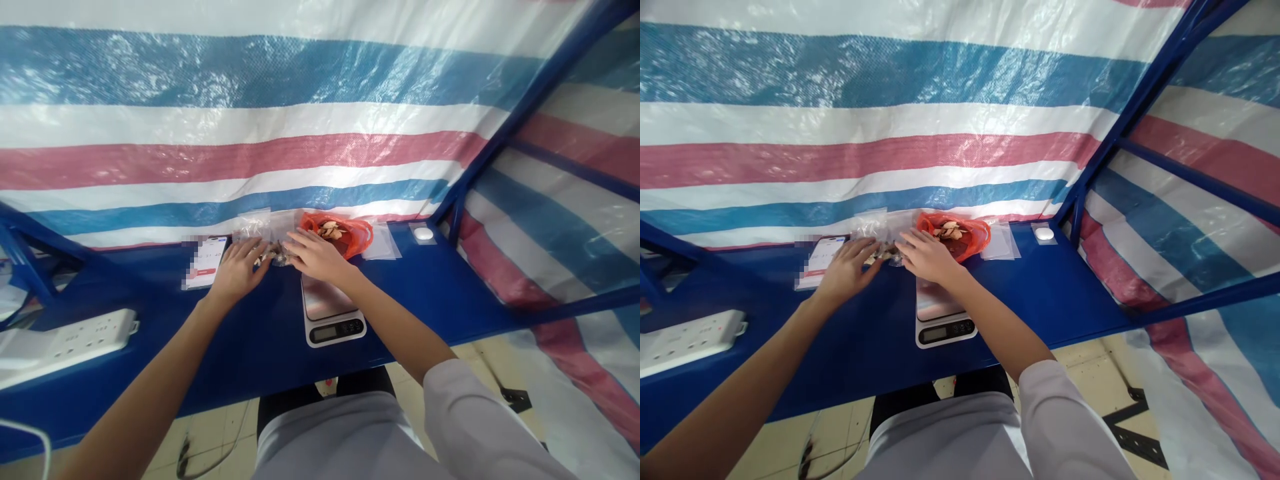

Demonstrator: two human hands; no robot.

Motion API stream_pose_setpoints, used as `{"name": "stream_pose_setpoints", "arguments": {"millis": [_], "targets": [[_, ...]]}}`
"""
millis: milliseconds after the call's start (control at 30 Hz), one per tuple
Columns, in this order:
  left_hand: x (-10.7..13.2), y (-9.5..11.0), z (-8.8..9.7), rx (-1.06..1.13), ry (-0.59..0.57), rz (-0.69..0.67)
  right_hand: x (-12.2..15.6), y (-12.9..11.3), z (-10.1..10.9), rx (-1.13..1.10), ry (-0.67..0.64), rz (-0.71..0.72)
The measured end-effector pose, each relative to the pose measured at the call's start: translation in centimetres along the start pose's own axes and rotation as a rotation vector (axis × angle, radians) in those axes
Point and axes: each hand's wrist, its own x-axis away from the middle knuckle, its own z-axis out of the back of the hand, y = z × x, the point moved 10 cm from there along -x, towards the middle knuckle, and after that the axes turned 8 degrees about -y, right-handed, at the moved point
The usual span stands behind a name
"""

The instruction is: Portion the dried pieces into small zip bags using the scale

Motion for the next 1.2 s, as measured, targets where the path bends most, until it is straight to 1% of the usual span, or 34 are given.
{"name": "stream_pose_setpoints", "arguments": {"millis": [67, 167, 233, 333, 433, 533, 567, 633, 800, 900, 1033, 1200], "targets": [[0.3, 1.5, -0.2, -0.016, 0.019, 0.028, 1.8, 1.0, 0.9, -0.006, 0.061, -0.029], [0.9, 3.4, -1.2, -0.020, 0.023, 0.072, 5.2, 3.0, 2.3, -0.018, 0.164, -0.082], [1.3, 4.3, -2.0, -0.013, 0.018, 0.105, 7.8, 4.4, 3.1, -0.051, 0.213, -0.110], [1.9, 5.2, -2.9, 0.003, 0.012, 0.135, 12.1, 7.4, 3.9, -0.101, 0.275, -0.220], [2.4, 5.8, -3.7, 0.009, 0.001, 0.141, 16.0, 10.8, 3.9, -0.128, 0.321, -0.362], [3.1, 6.1, -4.6, 0.002, -0.034, 0.148, 18.5, 14.0, 2.9, -0.089, 0.323, -0.530], [3.2, 6.2, -5.0, -0.002, -0.055, 0.155, 18.9, 14.9, 2.4, -0.070, 0.305, -0.570], [3.5, 6.1, -5.8, -0.007, -0.105, 0.175, 18.6, 16.1, 1.3, -0.034, 0.246, -0.604], [3.8, 5.7, -7.2, -0.018, -0.227, 0.240, 16.0, 17.1, -1.2, 0.052, 0.098, -0.564], [3.8, 5.6, -7.7, -0.030, -0.302, 0.281, 15.2, 17.5, -2.3, 0.059, 0.045, -0.543], [3.8, 5.6, -8.1, -0.056, -0.380, 0.316, 15.4, 18.0, -2.8, 0.054, 0.033, -0.533], [3.8, 5.5, -8.7, -0.059, -0.456, 0.356, 16.0, 17.9, -2.4, 0.060, 0.062, -0.549]]}}
